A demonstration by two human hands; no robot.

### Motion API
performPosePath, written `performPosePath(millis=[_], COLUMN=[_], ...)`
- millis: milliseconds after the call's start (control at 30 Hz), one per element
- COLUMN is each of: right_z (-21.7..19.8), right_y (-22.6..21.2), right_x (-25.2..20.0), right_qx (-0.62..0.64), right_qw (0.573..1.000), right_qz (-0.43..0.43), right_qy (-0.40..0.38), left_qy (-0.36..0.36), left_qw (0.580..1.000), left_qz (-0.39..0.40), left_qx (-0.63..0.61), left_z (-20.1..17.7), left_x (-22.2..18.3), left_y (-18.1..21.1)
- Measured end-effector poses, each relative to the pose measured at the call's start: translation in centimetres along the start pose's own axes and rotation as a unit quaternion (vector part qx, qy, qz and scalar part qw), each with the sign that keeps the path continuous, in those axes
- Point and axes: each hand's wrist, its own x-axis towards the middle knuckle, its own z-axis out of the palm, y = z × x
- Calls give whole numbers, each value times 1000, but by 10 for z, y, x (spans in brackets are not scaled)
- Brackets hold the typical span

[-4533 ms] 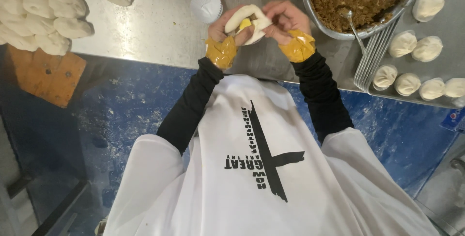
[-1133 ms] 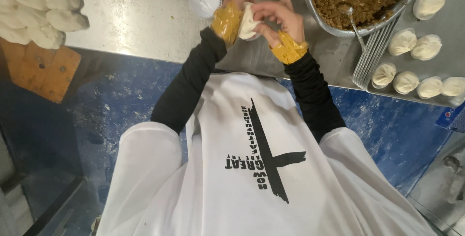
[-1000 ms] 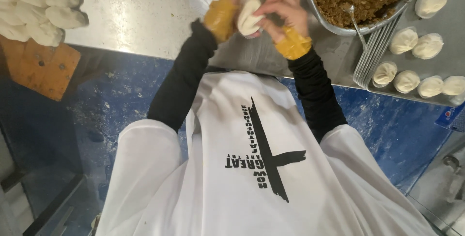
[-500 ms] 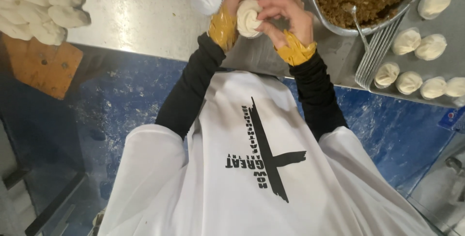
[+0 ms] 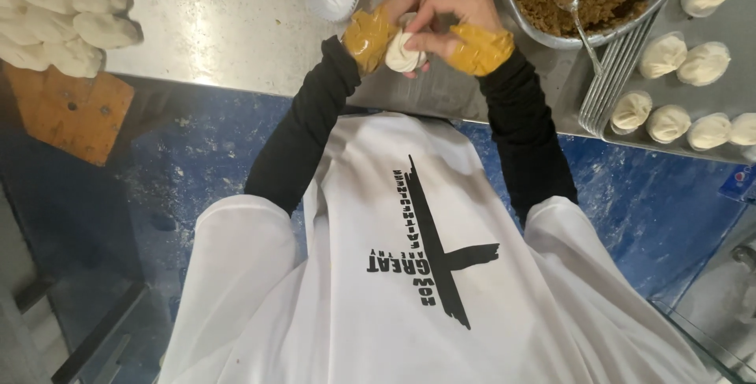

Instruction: Stuffing dough with meat filling and shaping them into buns.

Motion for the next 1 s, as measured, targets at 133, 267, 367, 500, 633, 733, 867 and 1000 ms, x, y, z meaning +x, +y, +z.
performPosePath(millis=[133,267,367,500,633,733,867,1000], right_z=[3,22,49,61,78,89,107,113], right_y=[-12,-49,-34,-18,-4,-3,-5,6], right_x=[-1,-4,-20,-34,-58,-78,-108,-105], right_qx=[57,16,-84,88,385,585,732,649], right_qw=[996,995,990,983,890,743,538,635], right_qz=[64,-9,-9,70,192,284,399,391], right_qy=[18,96,113,147,152,154,124,152], left_qy=[-6,73,55,38,97,98,45,72], left_qw=[993,965,927,924,986,975,969,989], left_qz=[-14,40,116,92,68,114,59,128], left_qx=[-113,-251,-352,-370,-118,163,237,-16], left_z=[-26,-35,-44,0,-20,-9,-7,-37], left_x=[23,16,23,-22,-9,-36,-62,-49], left_y=[-45,-70,-115,-37,-113,-135,-153,-192])
